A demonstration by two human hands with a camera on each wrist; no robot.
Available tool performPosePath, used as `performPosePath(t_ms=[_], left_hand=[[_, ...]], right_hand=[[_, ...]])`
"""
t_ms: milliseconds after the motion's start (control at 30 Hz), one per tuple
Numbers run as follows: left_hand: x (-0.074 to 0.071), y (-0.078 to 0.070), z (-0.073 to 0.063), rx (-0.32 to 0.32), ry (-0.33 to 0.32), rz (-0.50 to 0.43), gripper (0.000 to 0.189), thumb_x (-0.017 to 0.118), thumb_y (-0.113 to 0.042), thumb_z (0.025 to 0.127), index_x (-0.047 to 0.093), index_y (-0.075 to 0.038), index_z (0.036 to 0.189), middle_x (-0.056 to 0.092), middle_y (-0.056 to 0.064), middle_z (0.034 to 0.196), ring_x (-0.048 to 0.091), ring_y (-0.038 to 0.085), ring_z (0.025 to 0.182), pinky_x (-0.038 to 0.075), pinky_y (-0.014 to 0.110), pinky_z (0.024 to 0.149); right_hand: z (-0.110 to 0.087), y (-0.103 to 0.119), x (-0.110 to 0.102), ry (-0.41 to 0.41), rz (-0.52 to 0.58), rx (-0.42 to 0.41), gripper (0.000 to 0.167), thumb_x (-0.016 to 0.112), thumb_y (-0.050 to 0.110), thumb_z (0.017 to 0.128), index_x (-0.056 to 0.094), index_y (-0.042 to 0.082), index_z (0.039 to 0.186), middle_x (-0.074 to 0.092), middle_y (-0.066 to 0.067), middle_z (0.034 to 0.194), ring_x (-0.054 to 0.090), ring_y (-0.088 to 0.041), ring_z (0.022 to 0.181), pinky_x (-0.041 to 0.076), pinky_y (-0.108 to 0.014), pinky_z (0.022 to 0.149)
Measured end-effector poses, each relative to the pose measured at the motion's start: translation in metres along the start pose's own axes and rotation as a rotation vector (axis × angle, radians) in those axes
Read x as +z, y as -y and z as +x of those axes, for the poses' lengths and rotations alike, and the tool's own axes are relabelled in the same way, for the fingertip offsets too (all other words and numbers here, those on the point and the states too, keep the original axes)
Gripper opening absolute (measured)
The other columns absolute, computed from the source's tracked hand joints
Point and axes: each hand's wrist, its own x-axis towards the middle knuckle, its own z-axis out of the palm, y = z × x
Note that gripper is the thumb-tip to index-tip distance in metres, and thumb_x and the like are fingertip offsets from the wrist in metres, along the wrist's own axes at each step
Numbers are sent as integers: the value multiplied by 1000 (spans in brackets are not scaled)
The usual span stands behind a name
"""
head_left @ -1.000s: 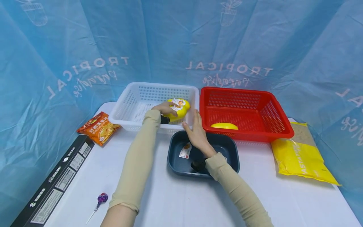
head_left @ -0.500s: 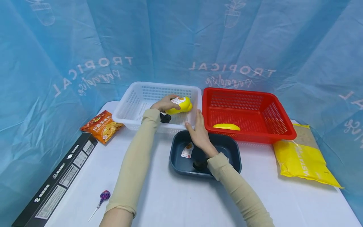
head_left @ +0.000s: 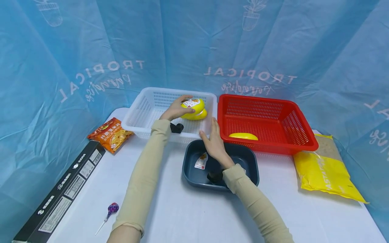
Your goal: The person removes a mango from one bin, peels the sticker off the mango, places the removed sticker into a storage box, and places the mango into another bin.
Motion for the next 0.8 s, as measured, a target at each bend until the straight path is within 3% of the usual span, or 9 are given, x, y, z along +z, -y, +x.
performPosePath(t_ms=[433, 800], left_hand=[[-2, -9, -20, 88, 11, -25, 60, 69, -26, 88, 46, -19, 144, 43, 9, 149, 48, 30, 121, 42, 46, 102], [-1, -9, -46, 142, -4, -39, 62, 70, -27, 89, 45, -20, 145, 42, 8, 151, 48, 31, 121, 44, 45, 99]], right_hand=[[-1, 1, 0, 10, 23, 6, 80, 48, 42, 99, 1, 16, 157, 0, -3, 165, 14, -30, 149, 23, -57, 117], [-1, 1, -1, 9, 26, 4, 80, 48, 44, 98, 1, 15, 157, 0, -2, 165, 12, -29, 149, 23, -56, 117]])
